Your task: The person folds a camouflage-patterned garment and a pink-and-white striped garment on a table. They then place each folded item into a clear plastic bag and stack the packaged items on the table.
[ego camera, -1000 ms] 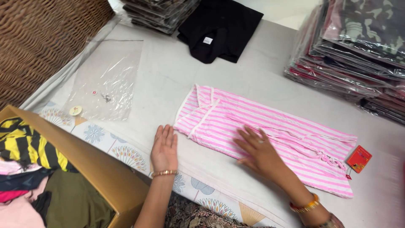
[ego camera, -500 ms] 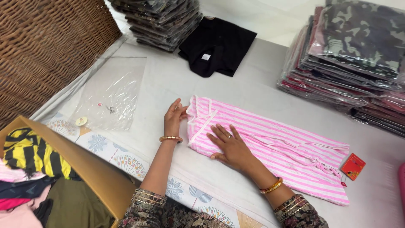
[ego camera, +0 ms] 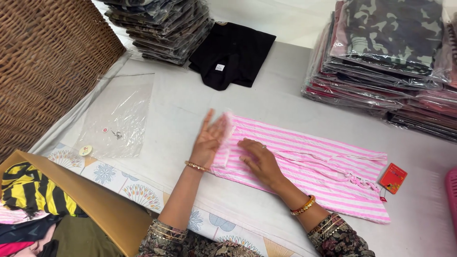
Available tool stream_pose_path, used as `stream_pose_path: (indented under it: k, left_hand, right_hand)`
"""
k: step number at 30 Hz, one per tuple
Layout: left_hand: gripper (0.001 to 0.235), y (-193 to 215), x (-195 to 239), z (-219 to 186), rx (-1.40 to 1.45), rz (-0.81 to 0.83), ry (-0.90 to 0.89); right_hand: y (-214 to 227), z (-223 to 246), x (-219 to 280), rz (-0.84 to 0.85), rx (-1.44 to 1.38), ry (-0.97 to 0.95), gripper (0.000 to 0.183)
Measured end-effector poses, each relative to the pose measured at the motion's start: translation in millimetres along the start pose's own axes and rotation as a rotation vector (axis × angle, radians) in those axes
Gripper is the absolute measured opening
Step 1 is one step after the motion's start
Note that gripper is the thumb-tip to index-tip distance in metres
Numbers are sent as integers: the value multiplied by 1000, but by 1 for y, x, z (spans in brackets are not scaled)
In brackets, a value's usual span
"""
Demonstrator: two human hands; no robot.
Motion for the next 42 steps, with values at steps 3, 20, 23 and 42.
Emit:
stream_pose_path:
  k: [3,20,23,42]
  left_hand:
    - [69,3,-3,2,-202,-142,149]
    - [49,35,-6,22,-1664,280,22]
    - [50,34,-2,25,-1822,279,32]
    - [68,12,13,8,-1985,38,109]
  right_hand:
    - [2,-10,1,-193,-222,-149,41]
    - [1,26,2,-86,214,222,53]
    - [-10,31,2,-12,316,243,57]
    - [-8,1,-2,76,352,13,58]
Point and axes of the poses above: each hand's wrist, its own x-axis away from the middle knuckle, its own y-axis out of the back of the hand, z = x × y, the point moved 1 cm from there along -x, towards the middle knuckle, and after that the axes turned 3 degrees about -y, right-handed, at the moved point
